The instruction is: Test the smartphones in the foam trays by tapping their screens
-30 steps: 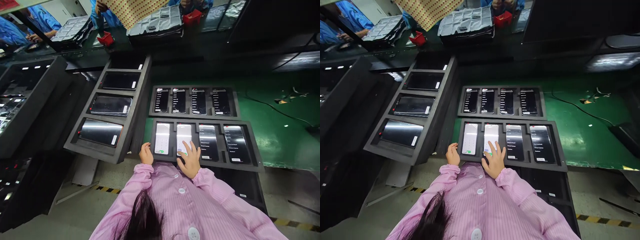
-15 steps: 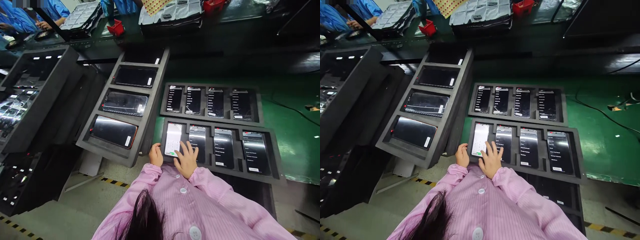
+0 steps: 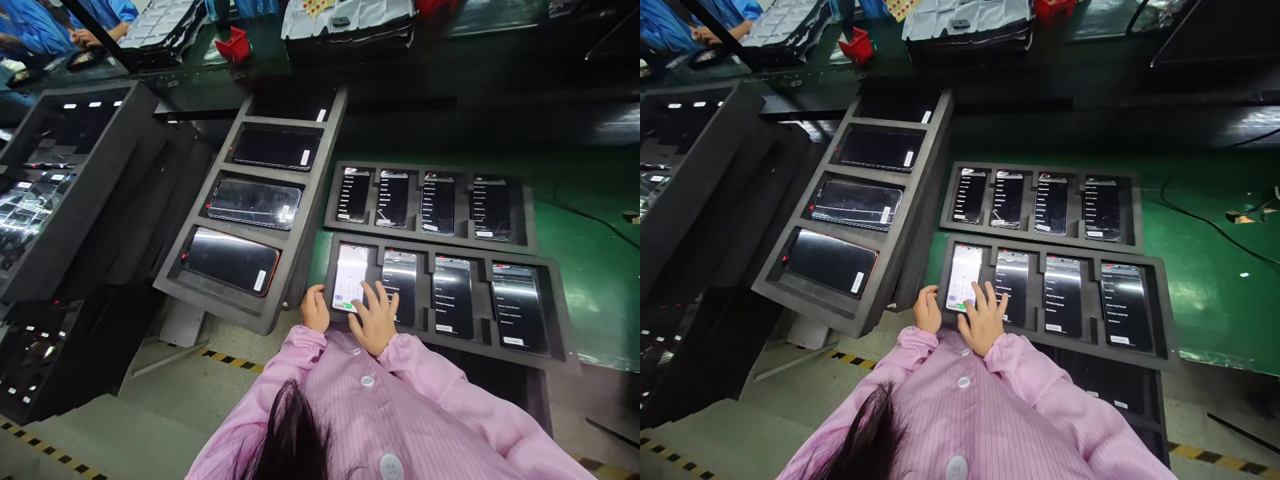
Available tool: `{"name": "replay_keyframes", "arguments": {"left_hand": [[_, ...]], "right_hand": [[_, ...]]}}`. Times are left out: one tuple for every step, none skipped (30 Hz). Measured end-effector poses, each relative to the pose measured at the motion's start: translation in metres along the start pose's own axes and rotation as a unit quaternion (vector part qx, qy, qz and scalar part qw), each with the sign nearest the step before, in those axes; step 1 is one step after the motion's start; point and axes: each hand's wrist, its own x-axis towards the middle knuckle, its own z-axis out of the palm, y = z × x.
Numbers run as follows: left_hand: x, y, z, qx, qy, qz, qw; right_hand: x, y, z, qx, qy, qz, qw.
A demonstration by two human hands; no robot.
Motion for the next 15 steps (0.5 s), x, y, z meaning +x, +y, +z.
{"name": "replay_keyframes", "arguments": {"left_hand": [[0.0,0.0,0.0,0.0,0.002,-0.001,1.0],[0.0,0.0,0.0,0.0,0.003,-0.001,1.0],[0.0,0.001,0.0,0.0,0.003,-0.001,1.0],[0.0,0.001,0.0,-0.001,0.003,-0.002,1.0],[0.0,0.001,0.0,-0.001,0.002,-0.003,1.0],[0.0,0.001,0.0,-0.001,0.001,-0.004,1.0],[0.0,0.001,0.0,-0.001,0.001,-0.004,1.0],[0.0,0.002,0.0,-0.001,0.001,-0.005,1.0],[0.0,0.002,0.0,-0.002,0.001,-0.005,1.0],[0.0,0.002,0.0,-0.003,0.001,-0.004,1.0],[0.0,0.002,0.0,-0.004,0.002,-0.003,1.0],[0.0,0.002,0.0,-0.005,0.002,-0.002,1.0],[0.0,0.002,0.0,-0.005,0.003,-0.002,1.0],[0.0,0.002,0.0,-0.004,0.003,-0.002,1.0],[0.0,0.002,0.0,-0.003,0.004,-0.003,1.0]], "right_hand": [[-0.002,0.003,-0.001,-0.004,0.013,0.01,1.0],[-0.004,0.005,-0.002,-0.005,0.021,0.016,1.0],[-0.005,0.006,-0.002,-0.005,0.027,0.016,1.0],[-0.004,0.006,-0.002,-0.003,0.029,0.012,0.999],[-0.003,0.005,-0.001,-0.001,0.028,0.008,1.0],[-0.001,0.004,0.0,-0.002,0.023,0.005,1.0],[0.002,0.001,0.001,-0.005,0.016,0.006,1.0],[0.005,-0.002,0.003,-0.008,0.006,0.009,1.0],[0.008,-0.004,0.004,-0.011,-0.004,0.01,1.0],[0.011,-0.007,0.005,-0.012,-0.015,0.007,1.0],[0.014,-0.01,0.006,-0.011,-0.023,0.001,1.0],[0.015,-0.011,0.007,-0.009,-0.03,-0.007,0.999],[0.016,-0.012,0.007,-0.006,-0.035,-0.015,0.999],[0.016,-0.012,0.006,-0.004,-0.037,-0.019,0.999],[0.015,-0.011,0.006,-0.002,-0.033,-0.019,0.999]]}}
